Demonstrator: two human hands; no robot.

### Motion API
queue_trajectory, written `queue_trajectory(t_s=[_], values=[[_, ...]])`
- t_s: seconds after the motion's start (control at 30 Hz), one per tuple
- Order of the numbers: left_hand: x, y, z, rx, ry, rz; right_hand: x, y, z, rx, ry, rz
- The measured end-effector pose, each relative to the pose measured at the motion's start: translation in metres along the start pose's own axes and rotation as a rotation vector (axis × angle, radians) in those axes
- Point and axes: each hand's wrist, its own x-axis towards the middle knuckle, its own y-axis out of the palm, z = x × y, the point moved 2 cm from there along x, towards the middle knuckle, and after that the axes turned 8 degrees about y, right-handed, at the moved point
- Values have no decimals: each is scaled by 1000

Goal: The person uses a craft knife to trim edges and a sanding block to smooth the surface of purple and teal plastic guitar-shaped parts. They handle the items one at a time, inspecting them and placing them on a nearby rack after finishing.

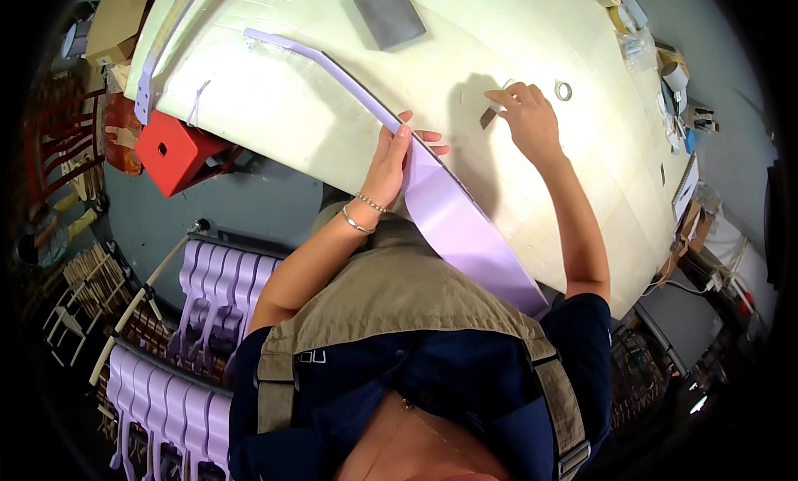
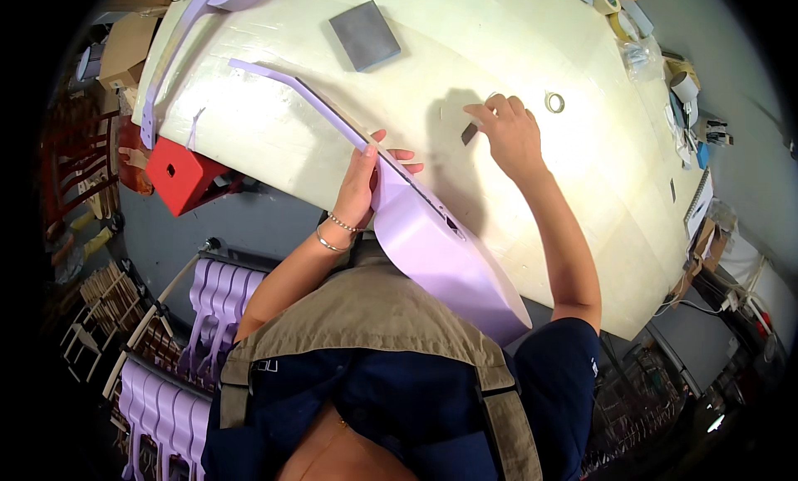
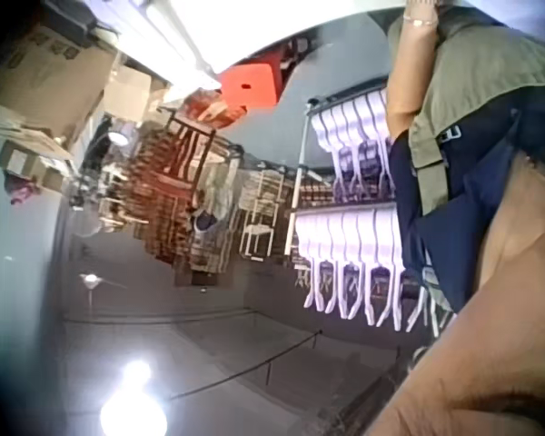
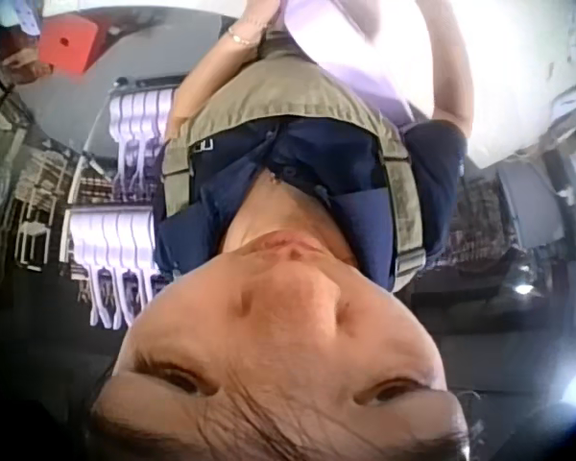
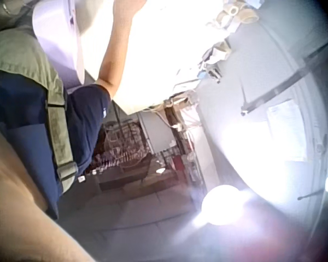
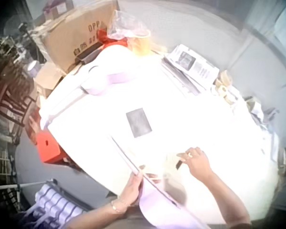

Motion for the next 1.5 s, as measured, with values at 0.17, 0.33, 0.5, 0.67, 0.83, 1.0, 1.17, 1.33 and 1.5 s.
queue_trajectory(t_s=[0.17, 0.33, 0.5, 0.67, 0.83, 1.0, 1.17, 1.33, 1.5], values=[[-5, 2, 10, 113, 135, 93, -2, 11, -11, -79, -254, 88], [-7, 9, 6, 212, 68, 18, 5, 2, -12, 106, -28, 394], [-9, 11, 2, 232, 74, -27, -6, -25, 40, 552, 76, 557], [-11, 10, 2, 241, 92, -36, -7, -42, 67, 238, -342, 345], [-11, 10, 1, 331, 113, -45, -5, -41, 75, 273, -416, 237], [-11, 7, 5, 327, 121, -44, -5, -39, 79, 287, -435, 214], [-10, 6, 5, 299, 128, -43, -8, -40, 80, 261, -470, 199], [-10, 4, 5, 329, 142, -40, -10, -39, 82, 215, -492, 146], [-10, 8, 2, 275, 139, -43, -10, -43, 83, 179, -507, 160]])
